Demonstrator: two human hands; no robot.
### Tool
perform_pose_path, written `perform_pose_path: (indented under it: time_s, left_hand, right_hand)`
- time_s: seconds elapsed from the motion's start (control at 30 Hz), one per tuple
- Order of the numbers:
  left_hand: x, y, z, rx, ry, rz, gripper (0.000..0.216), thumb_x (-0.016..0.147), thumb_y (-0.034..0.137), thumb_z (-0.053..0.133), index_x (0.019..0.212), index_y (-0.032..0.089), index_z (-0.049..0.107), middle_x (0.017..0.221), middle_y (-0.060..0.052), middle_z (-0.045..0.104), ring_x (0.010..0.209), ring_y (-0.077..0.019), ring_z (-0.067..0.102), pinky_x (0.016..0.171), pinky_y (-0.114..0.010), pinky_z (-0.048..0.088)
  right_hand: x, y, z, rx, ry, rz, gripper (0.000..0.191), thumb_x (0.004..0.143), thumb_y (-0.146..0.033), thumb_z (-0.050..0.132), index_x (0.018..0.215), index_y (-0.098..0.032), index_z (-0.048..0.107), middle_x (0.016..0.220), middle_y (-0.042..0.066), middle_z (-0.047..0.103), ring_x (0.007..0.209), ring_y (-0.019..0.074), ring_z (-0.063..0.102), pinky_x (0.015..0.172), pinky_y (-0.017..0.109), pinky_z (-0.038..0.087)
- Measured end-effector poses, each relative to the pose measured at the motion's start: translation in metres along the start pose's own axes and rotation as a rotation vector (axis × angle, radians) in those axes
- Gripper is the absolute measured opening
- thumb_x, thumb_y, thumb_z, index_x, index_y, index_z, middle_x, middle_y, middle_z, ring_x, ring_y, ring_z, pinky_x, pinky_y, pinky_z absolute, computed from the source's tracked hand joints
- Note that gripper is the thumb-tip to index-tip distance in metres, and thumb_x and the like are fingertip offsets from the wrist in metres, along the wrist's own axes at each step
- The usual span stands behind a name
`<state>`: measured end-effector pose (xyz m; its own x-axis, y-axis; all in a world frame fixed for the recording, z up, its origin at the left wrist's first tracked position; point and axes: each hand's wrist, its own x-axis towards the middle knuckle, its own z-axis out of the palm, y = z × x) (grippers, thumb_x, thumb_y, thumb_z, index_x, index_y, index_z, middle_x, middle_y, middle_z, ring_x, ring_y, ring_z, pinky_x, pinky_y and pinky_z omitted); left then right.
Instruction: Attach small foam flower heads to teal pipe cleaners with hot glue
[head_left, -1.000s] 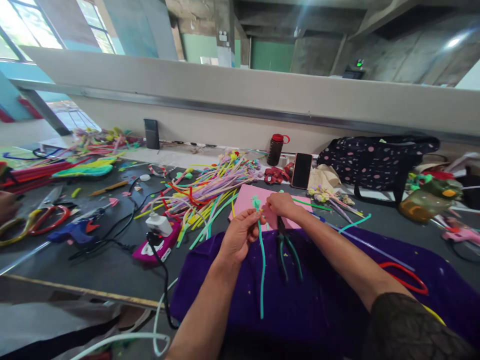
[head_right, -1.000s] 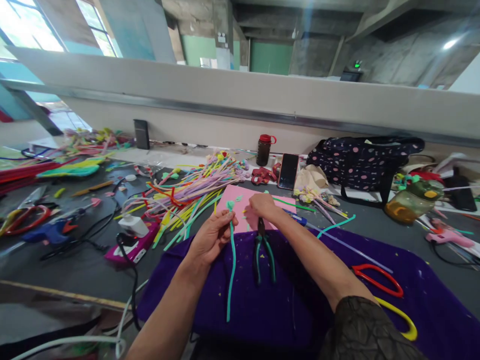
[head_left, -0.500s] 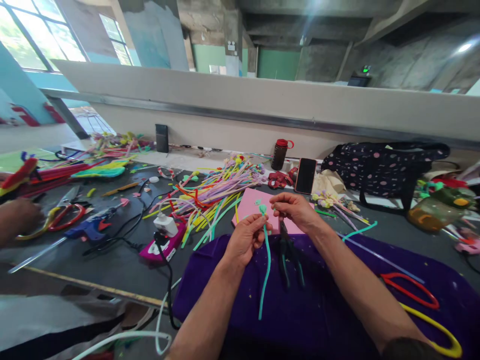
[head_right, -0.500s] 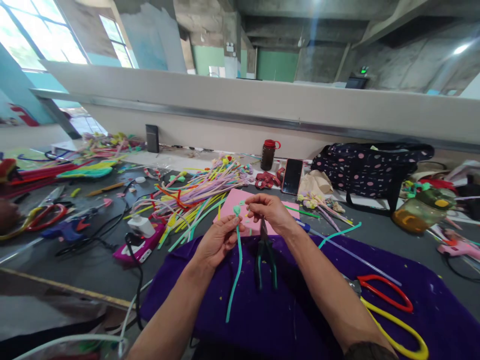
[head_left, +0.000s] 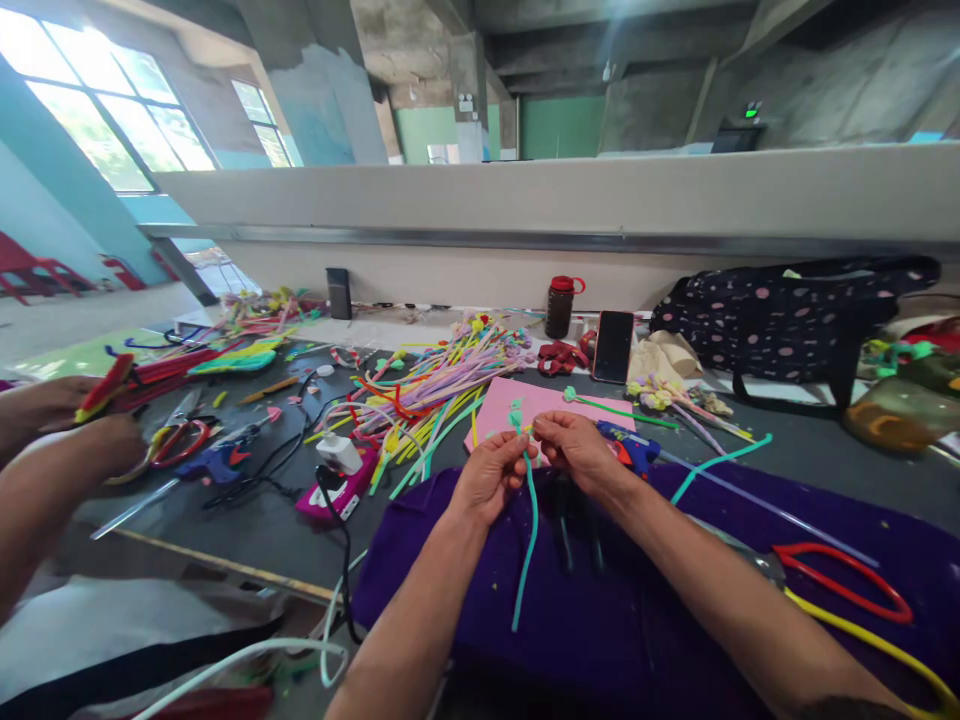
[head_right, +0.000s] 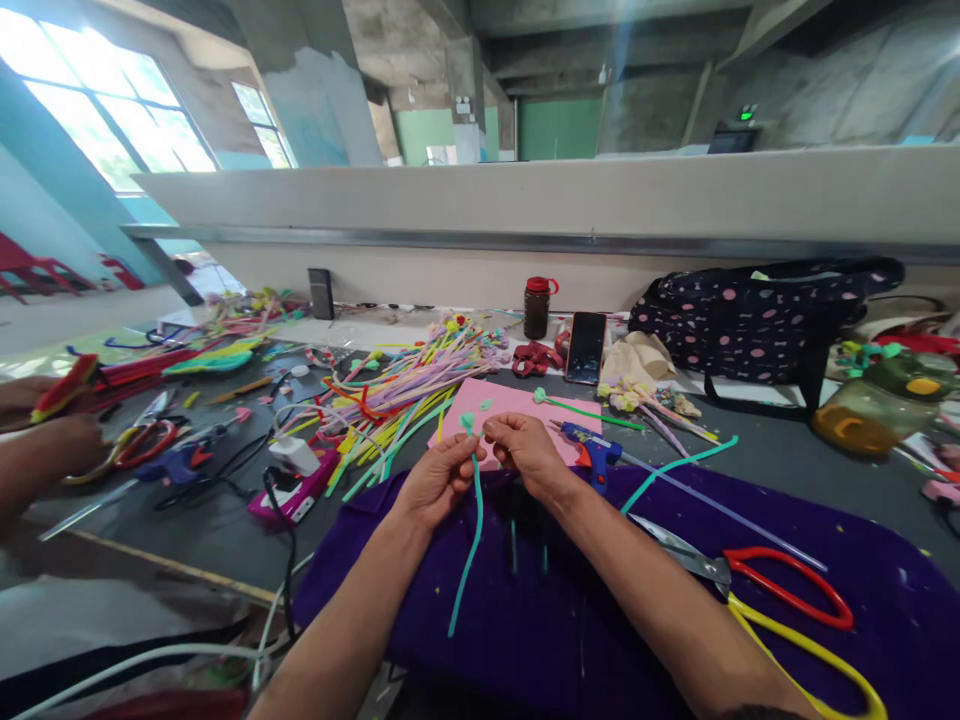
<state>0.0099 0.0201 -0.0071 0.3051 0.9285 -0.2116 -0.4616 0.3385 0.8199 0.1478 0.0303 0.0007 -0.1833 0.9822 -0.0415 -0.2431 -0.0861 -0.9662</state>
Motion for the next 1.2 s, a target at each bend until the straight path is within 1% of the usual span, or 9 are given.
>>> perform_pose_path:
  time_s: [0.13, 0.27, 0.4, 0.53, 0.63, 0.7, 0.97, 1.13, 1.2]
  left_hand:
    - [0.001, -0.002, -0.001, 0.012, 0.006, 0.019, 0.017, 0.063, 0.023, 0.068, 0.065, 0.012, 0.055, 0.058, 0.002, 0.058, 0.034, 0.0003, 0.039, 0.029, -0.009, 0.027]
    - [0.000, -0.002, 0.001, 0.021, -0.006, 0.009, 0.018, 0.062, 0.024, 0.069, 0.065, 0.011, 0.057, 0.056, 0.001, 0.058, 0.034, 0.0001, 0.039, 0.029, -0.010, 0.027]
    - [0.001, -0.002, 0.002, 0.054, 0.015, 0.022, 0.018, 0.063, 0.025, 0.068, 0.064, 0.011, 0.057, 0.052, 0.002, 0.056, 0.032, -0.0001, 0.039, 0.029, -0.011, 0.026]
    - [0.001, 0.000, 0.001, 0.038, 0.015, 0.039, 0.014, 0.064, 0.021, 0.065, 0.065, 0.011, 0.055, 0.056, 0.002, 0.057, 0.032, 0.0005, 0.037, 0.029, -0.011, 0.026]
    - [0.001, 0.002, 0.001, 0.026, -0.014, 0.028, 0.013, 0.064, 0.020, 0.065, 0.067, 0.011, 0.056, 0.055, 0.003, 0.056, 0.032, 0.0009, 0.035, 0.029, -0.010, 0.025]
    - [0.000, 0.003, 0.001, 0.025, -0.013, 0.019, 0.013, 0.063, 0.019, 0.065, 0.068, 0.010, 0.056, 0.053, 0.003, 0.055, 0.032, 0.0011, 0.034, 0.029, -0.010, 0.024]
    - [0.003, 0.004, -0.003, 0.093, 0.003, -0.003, 0.016, 0.064, 0.023, 0.064, 0.068, 0.011, 0.055, 0.050, 0.003, 0.054, 0.029, 0.0004, 0.032, 0.027, -0.012, 0.022]
    - [0.003, 0.007, -0.001, 0.096, 0.010, 0.019, 0.017, 0.064, 0.023, 0.064, 0.067, 0.012, 0.053, 0.053, 0.003, 0.056, 0.030, 0.0006, 0.033, 0.028, -0.012, 0.022]
    - [0.003, 0.009, 0.000, 0.097, 0.025, 0.040, 0.019, 0.062, 0.024, 0.065, 0.066, 0.013, 0.051, 0.055, 0.002, 0.058, 0.030, 0.0003, 0.034, 0.028, -0.012, 0.022]
  right_hand:
    - [-0.001, 0.002, 0.002, 0.003, -0.042, -0.003, 0.024, 0.066, -0.037, 0.062, 0.062, -0.015, 0.052, 0.045, -0.005, 0.047, 0.035, 0.0031, 0.030, 0.035, 0.017, 0.017]
    - [-0.002, 0.003, 0.002, 0.001, -0.044, -0.020, 0.023, 0.067, -0.036, 0.061, 0.063, -0.015, 0.052, 0.048, -0.005, 0.048, 0.037, 0.0038, 0.032, 0.036, 0.017, 0.020]
    - [-0.003, 0.002, 0.001, -0.038, -0.067, -0.029, 0.024, 0.067, -0.036, 0.060, 0.062, -0.015, 0.052, 0.051, -0.003, 0.051, 0.039, 0.0043, 0.035, 0.036, 0.017, 0.021]
    - [-0.003, -0.003, -0.002, -0.024, -0.153, 0.025, 0.024, 0.068, -0.037, 0.060, 0.064, -0.014, 0.054, 0.057, -0.002, 0.055, 0.039, 0.0034, 0.036, 0.036, 0.016, 0.021]
    - [-0.001, -0.005, -0.005, 0.032, -0.234, 0.081, 0.025, 0.068, -0.037, 0.060, 0.063, -0.014, 0.053, 0.053, -0.003, 0.052, 0.037, 0.0028, 0.035, 0.034, 0.016, 0.019]
    - [0.001, -0.004, -0.007, 0.053, -0.254, 0.099, 0.025, 0.069, -0.037, 0.059, 0.063, -0.014, 0.053, 0.049, -0.004, 0.050, 0.035, 0.0027, 0.033, 0.034, 0.016, 0.017]
    - [0.006, -0.002, -0.008, 0.058, -0.270, 0.135, 0.026, 0.065, -0.037, 0.062, 0.060, -0.013, 0.052, 0.050, -0.004, 0.049, 0.032, 0.0012, 0.028, 0.033, 0.017, 0.013]
    - [0.002, -0.006, -0.005, 0.001, -0.187, 0.098, 0.027, 0.069, -0.040, 0.057, 0.061, -0.014, 0.053, 0.048, -0.004, 0.048, 0.033, 0.0023, 0.029, 0.033, 0.017, 0.014]
    - [-0.002, -0.009, -0.002, -0.028, -0.150, 0.062, 0.026, 0.070, -0.039, 0.056, 0.064, -0.014, 0.055, 0.054, -0.003, 0.053, 0.036, 0.0028, 0.033, 0.034, 0.017, 0.017]
